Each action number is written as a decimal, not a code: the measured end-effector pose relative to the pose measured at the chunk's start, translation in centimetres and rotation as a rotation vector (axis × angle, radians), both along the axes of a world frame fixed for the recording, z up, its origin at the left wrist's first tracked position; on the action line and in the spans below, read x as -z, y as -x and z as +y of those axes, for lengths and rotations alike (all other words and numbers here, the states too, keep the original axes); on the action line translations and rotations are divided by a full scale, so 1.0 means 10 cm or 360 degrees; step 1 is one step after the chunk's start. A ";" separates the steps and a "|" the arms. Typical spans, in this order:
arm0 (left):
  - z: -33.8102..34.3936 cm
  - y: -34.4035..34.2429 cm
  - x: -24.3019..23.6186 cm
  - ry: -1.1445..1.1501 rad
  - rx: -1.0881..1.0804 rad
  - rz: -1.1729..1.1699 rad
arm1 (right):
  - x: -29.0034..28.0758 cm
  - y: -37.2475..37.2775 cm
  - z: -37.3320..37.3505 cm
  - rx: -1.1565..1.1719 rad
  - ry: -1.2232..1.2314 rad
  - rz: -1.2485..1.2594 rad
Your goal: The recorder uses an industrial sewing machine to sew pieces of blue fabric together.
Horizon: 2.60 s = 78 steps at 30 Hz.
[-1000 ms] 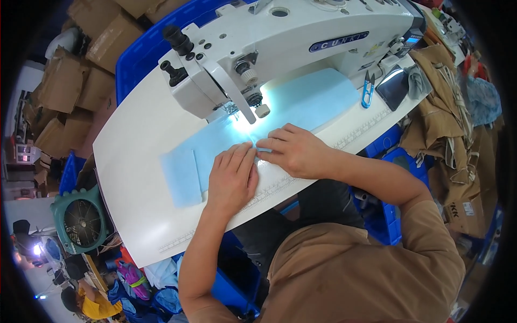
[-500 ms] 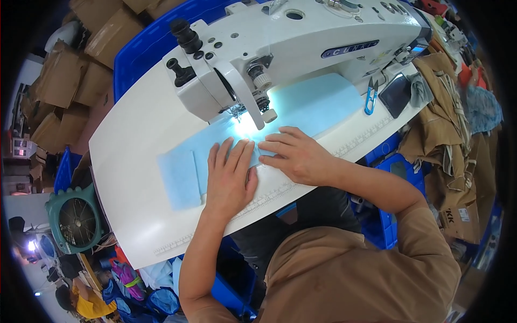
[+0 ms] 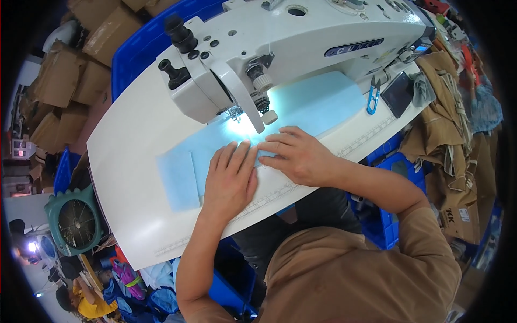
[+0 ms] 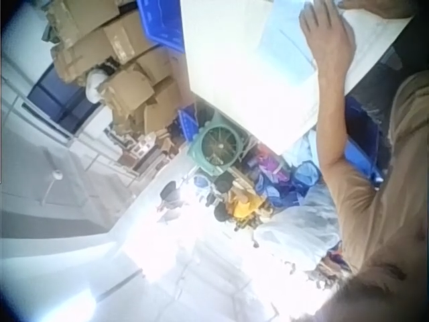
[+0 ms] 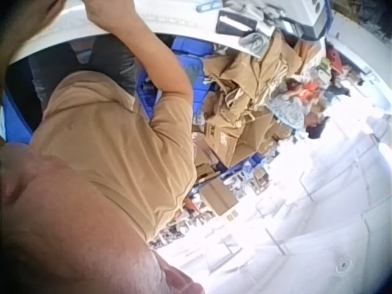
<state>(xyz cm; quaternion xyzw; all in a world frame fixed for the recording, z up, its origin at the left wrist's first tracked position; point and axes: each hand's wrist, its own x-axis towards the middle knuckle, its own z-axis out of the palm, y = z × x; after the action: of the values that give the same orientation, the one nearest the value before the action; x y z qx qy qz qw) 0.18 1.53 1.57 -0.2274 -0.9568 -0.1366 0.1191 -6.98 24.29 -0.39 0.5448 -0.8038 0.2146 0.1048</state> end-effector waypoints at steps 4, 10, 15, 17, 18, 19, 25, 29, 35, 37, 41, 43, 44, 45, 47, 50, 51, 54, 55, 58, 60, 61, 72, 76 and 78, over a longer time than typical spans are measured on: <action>-0.03 0.03 0.00 0.0003 0.0005 0.0003 | 0.00 0.02 -0.02 0.0005 0.0003 0.0023; -0.01 0.04 0.00 0.0016 0.0013 0.0003 | -0.01 0.03 0.00 0.0004 -0.0039 0.0000; -0.01 0.07 -0.01 0.0041 -0.0015 -0.0001 | 0.02 0.05 -0.01 0.0017 -0.0031 0.0001; 0.01 0.09 -0.02 0.0045 -0.0008 0.0000 | 0.01 0.07 0.01 0.0025 -0.0027 -0.0005; 0.01 0.10 -0.02 0.0036 -0.0012 0.0019 | 0.01 0.08 0.01 0.0021 -0.0036 0.0008; 0.02 0.11 -0.01 0.0049 -0.0002 0.0009 | 0.01 0.08 0.01 0.0031 -0.0023 -0.0003; 0.02 0.12 0.00 0.0049 -0.0029 0.0015 | 0.00 0.09 0.01 0.0046 -0.0057 -0.0020; 0.01 0.11 0.00 0.0058 -0.0039 0.0009 | -0.02 0.08 0.00 0.0050 -0.0093 -0.0008; 0.02 0.14 0.01 0.0051 -0.0035 0.0010 | 0.00 0.10 0.01 0.0066 -0.0130 0.0000; 0.01 0.14 0.01 0.0052 -0.0036 0.0008 | 0.00 0.11 0.01 0.0058 -0.0133 -0.0009; 0.00 0.16 0.02 0.0044 -0.0042 0.0024 | -0.02 0.13 0.01 0.0063 -0.0124 0.0001; 0.00 0.17 0.03 0.0028 -0.0050 0.0025 | -0.02 0.15 0.01 0.0059 -0.0136 0.0005; -0.02 0.17 0.04 0.0018 -0.0057 0.0019 | -0.02 0.15 0.01 0.0052 -0.0134 0.0013; -0.04 0.17 0.05 0.0007 -0.0064 0.0013 | -0.02 0.15 0.01 0.0044 -0.0134 0.0021; -0.04 0.18 0.07 0.0017 -0.0078 0.0022 | -0.03 0.16 0.02 0.0040 -0.0126 0.0013; -0.03 0.20 0.10 0.0009 -0.0089 0.0037 | -0.03 0.16 0.02 0.0048 -0.0127 0.0010; -0.03 0.20 0.11 -0.0016 -0.0088 0.0047 | -0.03 0.17 0.02 0.0057 -0.0143 0.0019; -0.02 0.21 0.10 -0.0017 -0.0086 0.0071 | -0.02 0.17 0.03 0.0056 -0.0139 0.0015; -0.02 0.21 0.09 -0.0029 -0.0090 0.0076 | -0.01 0.18 0.03 0.0052 -0.0151 0.0020; -0.05 0.22 0.09 -0.0014 -0.0113 0.0080 | 0.01 0.18 0.00 0.0049 -0.0113 0.0088; -0.07 0.22 0.09 -0.0013 -0.0109 0.0067 | 0.00 0.19 -0.01 0.0054 -0.0122 0.0076; -0.07 0.22 0.08 -0.0026 -0.0117 0.0074 | -0.01 0.19 -0.01 0.0047 -0.0135 0.0084; -0.08 0.27 0.08 -0.0038 -0.0100 0.0082 | -0.05 0.24 -0.03 0.0051 -0.0192 0.0027; -0.06 0.26 0.09 0.0062 -0.0117 0.0162 | -0.05 0.27 -0.05 0.0068 -0.0214 0.0089; -0.07 0.22 0.13 0.0056 -0.0048 0.0199 | -0.04 0.27 -0.06 0.0092 -0.0208 0.0144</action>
<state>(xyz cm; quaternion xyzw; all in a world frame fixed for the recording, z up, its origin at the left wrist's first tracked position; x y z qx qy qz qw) -2.05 0.86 0.27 -0.2231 -0.9531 -0.1035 0.1766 -9.72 23.72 0.01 0.5361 -0.8260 0.1337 0.1112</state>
